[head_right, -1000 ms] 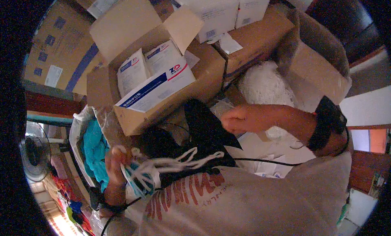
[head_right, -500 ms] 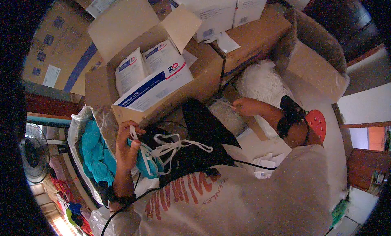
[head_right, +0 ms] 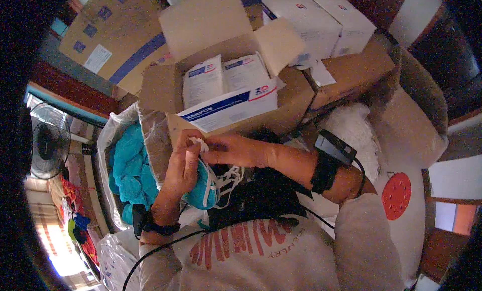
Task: Inspecting and handling face masks from a shipping box.
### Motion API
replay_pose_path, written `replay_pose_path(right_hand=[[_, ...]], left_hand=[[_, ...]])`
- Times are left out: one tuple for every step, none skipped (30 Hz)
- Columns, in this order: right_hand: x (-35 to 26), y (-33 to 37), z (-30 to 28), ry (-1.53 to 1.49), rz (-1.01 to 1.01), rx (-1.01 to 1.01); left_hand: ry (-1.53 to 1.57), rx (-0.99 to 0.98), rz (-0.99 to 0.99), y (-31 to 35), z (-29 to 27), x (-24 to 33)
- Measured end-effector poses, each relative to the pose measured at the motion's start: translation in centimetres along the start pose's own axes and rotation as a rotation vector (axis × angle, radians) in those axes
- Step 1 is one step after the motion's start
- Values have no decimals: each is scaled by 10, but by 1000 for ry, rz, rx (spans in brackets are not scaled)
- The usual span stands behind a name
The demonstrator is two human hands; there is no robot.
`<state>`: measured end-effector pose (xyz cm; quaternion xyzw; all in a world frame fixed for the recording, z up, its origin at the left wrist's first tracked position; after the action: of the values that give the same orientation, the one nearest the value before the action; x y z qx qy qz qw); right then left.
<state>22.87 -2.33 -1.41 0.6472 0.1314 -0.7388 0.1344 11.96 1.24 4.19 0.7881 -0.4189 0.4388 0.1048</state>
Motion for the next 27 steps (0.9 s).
replay_pose_path(right_hand=[[-7, -1, 6, -20, 63, -56], [-10, -3, 12, -38, 126, -110], [-10, -5, 12, -66, 57, -8], [-12, -4, 13, -60, 51, -20], [-12, -2, 12, -43, 76, -26], [-13, 0, 10, -26, 99, -32], [-13, 2, 9, -17, 93, -44], [-7, 5, 7, -167, 180, -19], [-2, 7, 7, -319, 269, 12], [-2, 6, 9, -312, 266, 6], [0, 4, 12, -426, 331, 32], [0, 1, 14, -538, 391, 64], [-2, -2, 19, -530, 384, 63], [-4, -7, 22, -523, 351, 98], [-6, -11, 26, -518, 320, 124], [-6, -11, 27, -515, 316, 114], [-6, -7, 22, -551, 283, 126], [-4, -3, 18, -591, 256, 129], [2, 4, 9, -646, 211, 44], [14, 17, -4, -600, 293, 30], [23, 30, -16, -551, 373, 18], [30, 37, -25, -551, 379, -1], [37, 47, -42, 210, 414, 57], [25, 47, -49, 972, 405, 119], [10, 43, -44, 1335, 248, 125], [4, 34, -40, 1335, 247, 125], [-16, 18, -26, 1071, 30, 137]], left_hand=[[-52, 7, 21, 2, -5, -2], [-103, 13, 42, 5, -10, -2], [-111, 27, 41, 6, -14, -2], [-81, -6, 10, 8, -15, -3], [-50, -40, -20, 9, -16, -4], [-57, -25, -20, 9, -17, -3], [-30, -12, -9, 9, -18, -2], [-3, 1, 2, 10, -19, -3], [-31, 55, 63, 7, -20, -4], [-34, 63, 65, 8, -21, -3], [-203, -19, 52, 10, -19, 0], [-372, -102, 45, 8, -16, 3], [-376, -97, 52, 8, -16, 4], [-392, -68, 62, 9, -16, 4], [-412, -38, 64, 11, -20, 4], [-419, -30, 62, 12, -26, 3], [-326, 69, 63, 12, -38, 3], [-234, 172, 55, 16, -51, 1], [-195, 298, 61, 18, -61, -4], [-198, 306, 55, 18, -66, -11], [-135, 378, 49, 18, -76, -18], [-76, 453, 36, 20, -84, -23], [-55, 454, -5, 19, -89, -22], [-56, 457, -6, 18, -91, -22], [-89, 440, 15, 16, -90, -20], [-122, 423, 38, 14, -89, -18], [-119, 417, 45, 11, -86, -15]])
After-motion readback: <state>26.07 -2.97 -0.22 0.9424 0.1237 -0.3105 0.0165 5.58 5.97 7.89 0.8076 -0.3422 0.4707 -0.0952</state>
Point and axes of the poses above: each hand's wrist, its own y-axis away from the middle knuckle, its own z-axis out of the palm, x = y × z, the point moved 5 cm from there along -y, towards the middle knuckle, and after that the axes turned 2 degrees about -y, right-handed, at the moved point
